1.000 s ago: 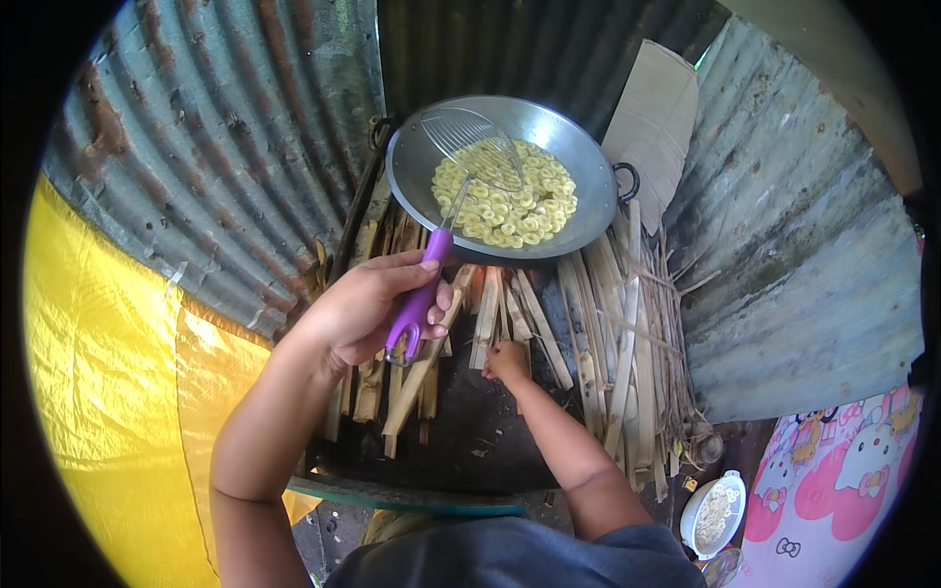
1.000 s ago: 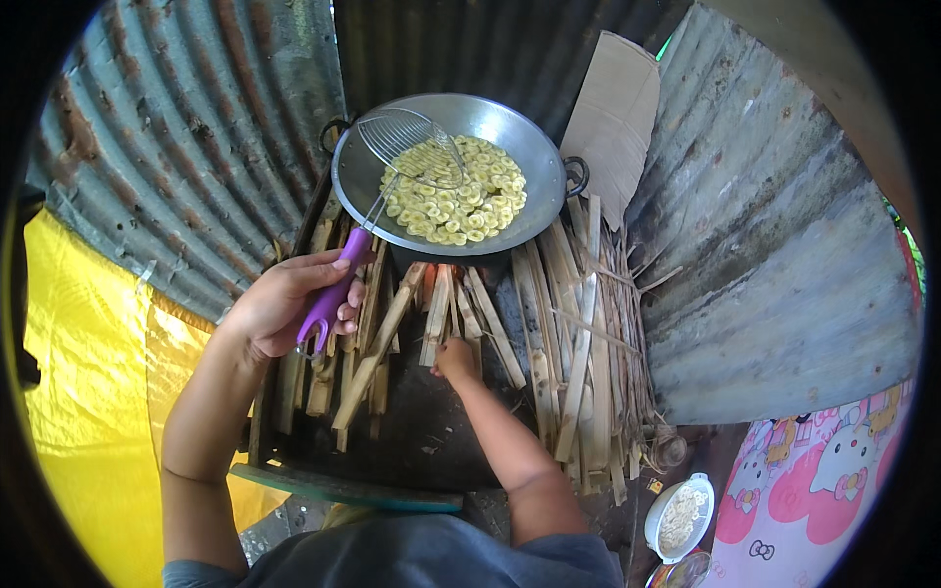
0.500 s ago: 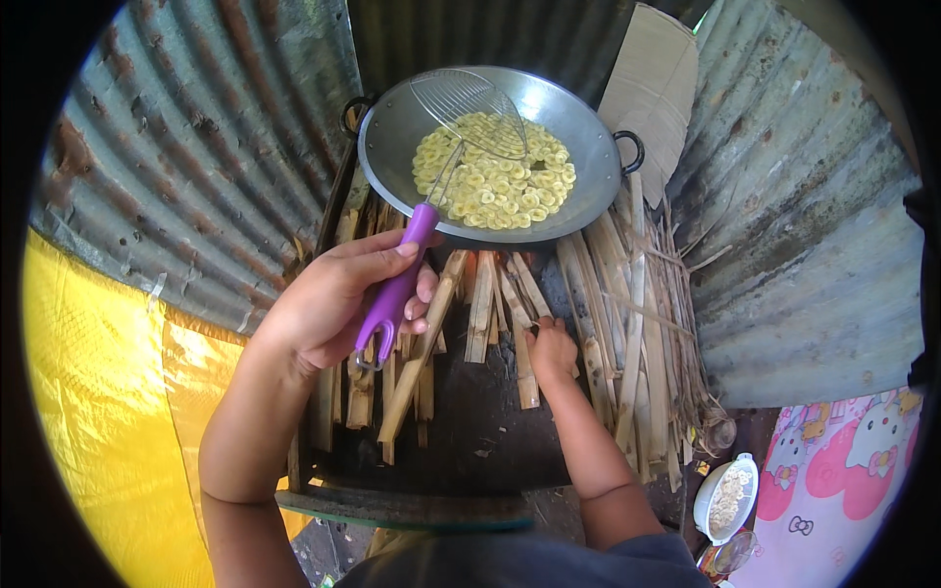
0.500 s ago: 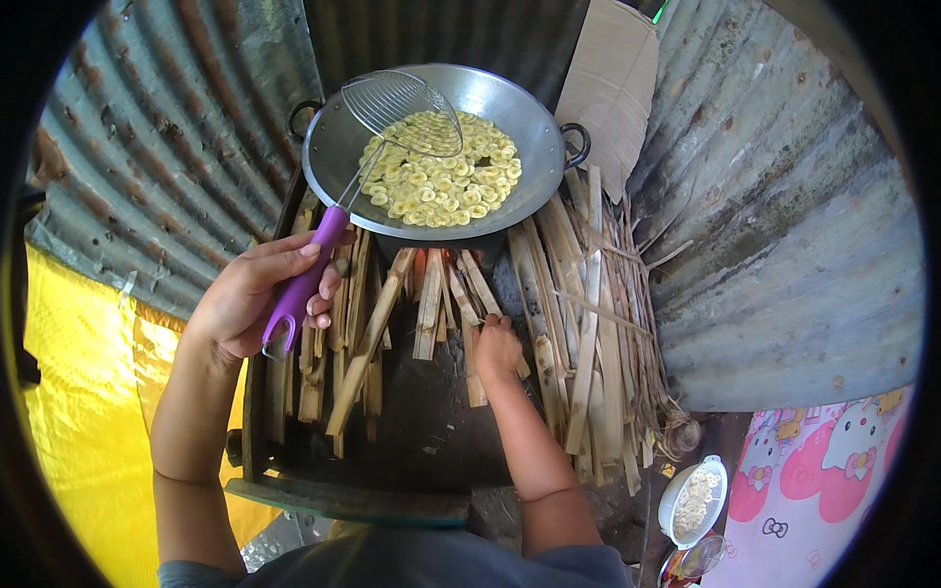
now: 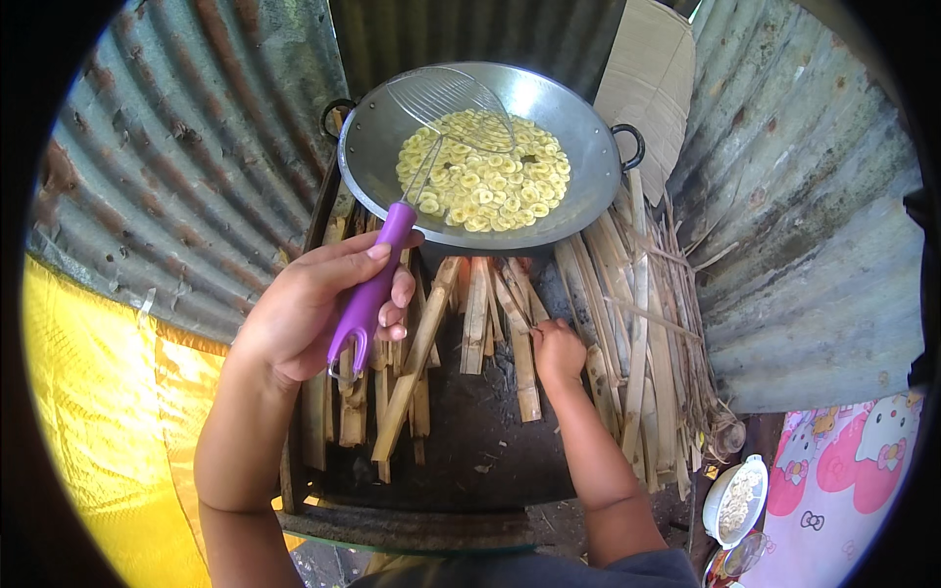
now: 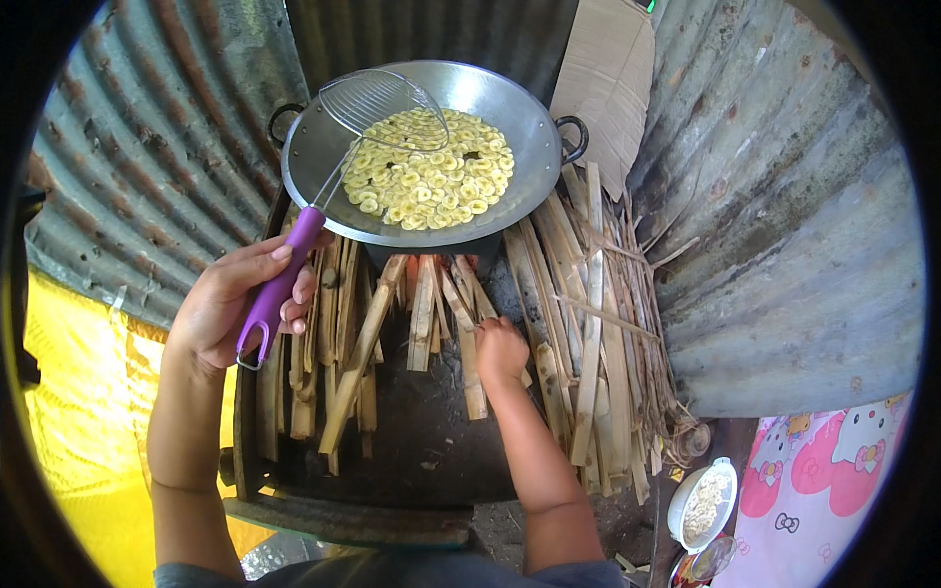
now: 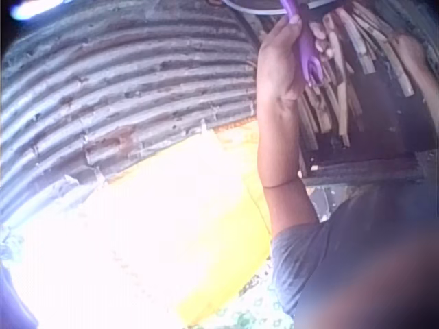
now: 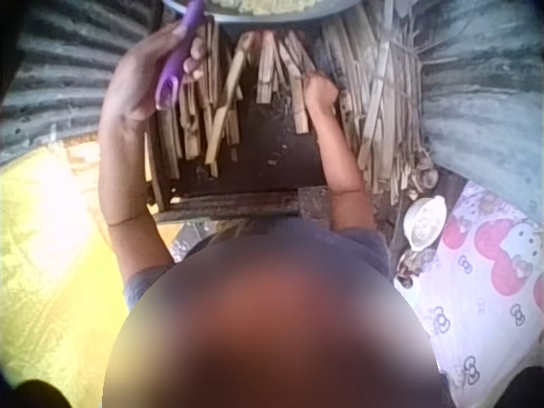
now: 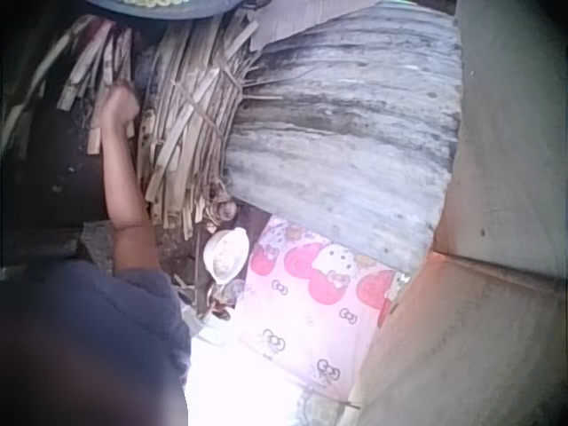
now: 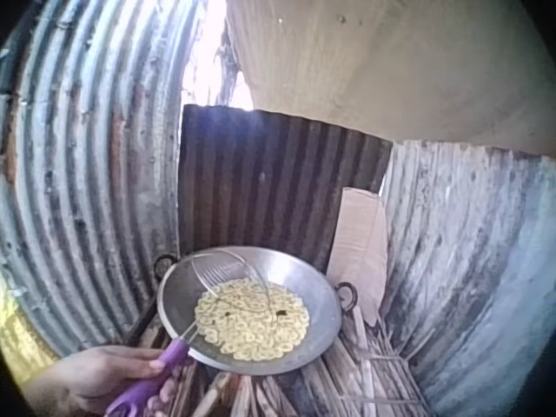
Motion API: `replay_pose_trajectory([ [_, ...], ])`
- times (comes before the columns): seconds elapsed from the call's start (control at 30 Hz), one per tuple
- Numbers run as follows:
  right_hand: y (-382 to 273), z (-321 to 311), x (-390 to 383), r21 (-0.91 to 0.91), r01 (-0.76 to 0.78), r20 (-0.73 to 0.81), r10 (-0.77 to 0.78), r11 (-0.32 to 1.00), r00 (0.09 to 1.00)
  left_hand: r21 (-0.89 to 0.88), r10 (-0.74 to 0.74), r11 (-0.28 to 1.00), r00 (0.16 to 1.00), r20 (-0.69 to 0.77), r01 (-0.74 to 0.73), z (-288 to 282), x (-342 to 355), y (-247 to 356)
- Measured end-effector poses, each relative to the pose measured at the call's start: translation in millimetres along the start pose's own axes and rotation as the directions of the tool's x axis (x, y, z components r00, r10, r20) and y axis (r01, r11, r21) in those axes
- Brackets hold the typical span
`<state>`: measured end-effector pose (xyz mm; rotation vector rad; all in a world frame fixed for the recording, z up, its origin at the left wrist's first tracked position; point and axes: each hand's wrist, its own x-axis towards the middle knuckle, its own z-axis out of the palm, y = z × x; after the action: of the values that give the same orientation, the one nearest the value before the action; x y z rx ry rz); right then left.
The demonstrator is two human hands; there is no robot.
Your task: The person stirs sliced food in a wok over a wood fire using a purple-handled slotted spoon. The person occasionally adjusts the burning wood sticks beneath the wok to maintain the fire.
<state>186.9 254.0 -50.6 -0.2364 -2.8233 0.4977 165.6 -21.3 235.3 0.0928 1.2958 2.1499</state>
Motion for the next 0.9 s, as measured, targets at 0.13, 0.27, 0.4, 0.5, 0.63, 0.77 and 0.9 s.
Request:
replay_pose_trajectory([
  [0.13, -8, -13, 8, 0.034, -0.018, 0.043, 0.017, 0.999, 0.999, 0.014, 0.007, 1.000, 1.000, -0.005, -0.007, 1, -1, 0],
  [0.27, -16, -10, 11, 0.001, 0.099, 0.067, -0.099, 0.995, 0.993, -0.021, -0.001, 1.000, 1.000, -0.025, 0.001, 2, -5, -1],
  [0.4, -28, 7, 28, -0.141, 0.032, 0.206, -0.002, 0.989, 0.978, 0.013, 0.001, 1.000, 0.997, -0.081, 0.000, 1, -9, -7],
  [0.5, -40, 21, 52, -0.140, -0.015, 0.206, 0.044, 0.990, 0.978, -0.028, -0.010, 1.000, 0.999, -0.045, 0.009, -2, -9, -10],
  [0.63, -46, 14, 61, -0.022, 0.003, 0.014, -0.002, 1.000, 1.000, -0.042, -0.001, 0.999, 0.999, -0.036, -0.001, -4, -8, -14],
  [0.77, -22, -22, 17, 0.134, -0.078, 0.102, 0.064, 0.988, 0.993, -0.063, 0.011, 0.998, 1.000, -0.024, -0.012, -5, -8, -12],
  [0.9, 5, -39, -45, -0.010, -0.215, 0.475, 0.194, 0.977, 0.858, -0.037, 0.038, 0.999, 0.999, -0.018, -0.038, -8, -7, -8],
])
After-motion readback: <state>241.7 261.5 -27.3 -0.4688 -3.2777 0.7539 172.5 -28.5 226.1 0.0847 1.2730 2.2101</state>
